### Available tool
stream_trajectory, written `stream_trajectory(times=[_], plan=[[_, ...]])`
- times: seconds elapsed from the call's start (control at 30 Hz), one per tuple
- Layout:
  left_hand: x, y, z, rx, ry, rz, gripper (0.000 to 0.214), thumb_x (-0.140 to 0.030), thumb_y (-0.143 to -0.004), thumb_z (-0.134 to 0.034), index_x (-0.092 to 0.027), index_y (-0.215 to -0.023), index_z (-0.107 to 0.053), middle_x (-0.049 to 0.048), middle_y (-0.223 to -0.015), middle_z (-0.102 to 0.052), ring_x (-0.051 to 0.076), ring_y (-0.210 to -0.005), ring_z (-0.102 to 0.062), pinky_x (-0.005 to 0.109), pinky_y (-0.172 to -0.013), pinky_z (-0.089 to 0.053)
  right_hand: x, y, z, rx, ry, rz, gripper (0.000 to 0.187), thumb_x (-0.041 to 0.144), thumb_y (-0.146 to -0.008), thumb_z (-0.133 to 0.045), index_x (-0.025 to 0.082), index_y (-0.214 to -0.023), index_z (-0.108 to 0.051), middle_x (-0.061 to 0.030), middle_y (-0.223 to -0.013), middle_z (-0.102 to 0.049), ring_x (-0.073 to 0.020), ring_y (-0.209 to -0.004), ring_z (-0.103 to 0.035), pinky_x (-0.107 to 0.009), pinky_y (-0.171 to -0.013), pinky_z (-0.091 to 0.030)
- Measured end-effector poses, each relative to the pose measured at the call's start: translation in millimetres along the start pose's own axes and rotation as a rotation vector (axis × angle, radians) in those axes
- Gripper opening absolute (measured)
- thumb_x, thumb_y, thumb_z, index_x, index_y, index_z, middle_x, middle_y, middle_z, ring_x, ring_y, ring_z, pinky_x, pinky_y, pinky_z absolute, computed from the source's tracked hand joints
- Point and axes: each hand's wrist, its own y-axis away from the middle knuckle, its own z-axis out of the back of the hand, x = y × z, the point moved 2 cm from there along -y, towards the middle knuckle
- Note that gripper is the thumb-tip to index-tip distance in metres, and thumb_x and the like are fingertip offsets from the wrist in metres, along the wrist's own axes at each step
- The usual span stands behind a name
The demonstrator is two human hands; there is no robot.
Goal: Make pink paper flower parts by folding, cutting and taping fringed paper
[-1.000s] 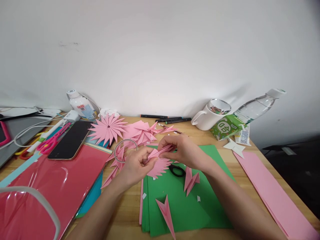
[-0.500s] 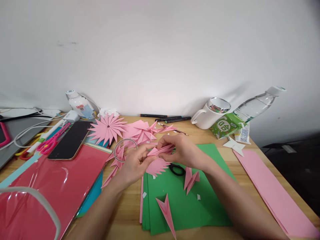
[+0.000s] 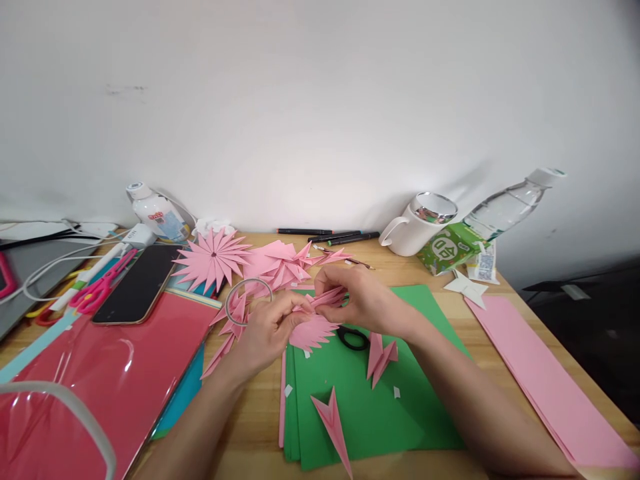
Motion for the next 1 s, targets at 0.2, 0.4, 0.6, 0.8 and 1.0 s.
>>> stream_trajectory(times=[0.2,0.4,0.6,0.8,1.0], plan=[[2.3,-0.3,-0.8,-0.009,-0.016,0.014,0.015,-0.027,-0.087,-0.052,-0.020,-0.090,-0.065,-0.0043,-0.057,-0.053,0.012,-0.056,-0.048,0.023,-0.055,-0.035,-2.6,-0.6,-0.1,-0.005,0.096,0.094,0.017,0.006,-0.074,-0.057,0.019,-0.077,-0.049,0.0057,-0.065,-0.050,-0.0094,-0.059,-0.042,-0.020,-0.055,-0.031],[0.0,-0.5,0.5,-0.020,0.020,0.061,0.015,-0.028,-0.086,-0.051,-0.020,-0.087,-0.063,-0.0053,-0.054,-0.048,0.012,-0.053,-0.044,0.023,-0.053,-0.032,0.1,-0.4,-0.6,-0.020,0.199,0.191,0.011,0.007,-0.078,-0.059,0.018,-0.079,-0.056,0.0030,-0.066,-0.055,-0.0106,-0.060,-0.047,-0.021,-0.057,-0.033],[0.0,-0.1,0.4,-0.009,0.046,0.064,0.015,-0.029,-0.086,-0.051,-0.019,-0.089,-0.063,-0.0073,-0.051,-0.042,0.010,-0.048,-0.036,0.023,-0.049,-0.027,-1.1,0.4,0.8,0.003,0.200,0.233,0.006,0.012,-0.084,-0.058,0.018,-0.082,-0.061,0.0014,-0.068,-0.059,-0.0113,-0.061,-0.049,-0.021,-0.059,-0.035],[0.8,1.8,-1.3,-0.014,0.057,0.067,0.014,-0.029,-0.086,-0.053,-0.020,-0.089,-0.064,-0.0056,-0.056,-0.048,0.010,-0.051,-0.040,0.022,-0.048,-0.029,-0.6,0.9,5.8,0.048,0.148,0.221,0.002,0.016,-0.085,-0.062,0.017,-0.084,-0.064,-0.0005,-0.072,-0.065,-0.0122,-0.063,-0.053,-0.023,-0.061,-0.039],[4.1,4.0,-2.6,-0.005,0.054,0.065,0.015,-0.028,-0.088,-0.053,-0.021,-0.093,-0.064,-0.0040,-0.064,-0.057,0.010,-0.055,-0.046,0.022,-0.051,-0.033,1.3,1.7,6.3,0.056,0.135,0.190,0.004,0.013,-0.083,-0.064,0.017,-0.084,-0.064,-0.0008,-0.073,-0.066,-0.0125,-0.064,-0.055,-0.023,-0.061,-0.041]])
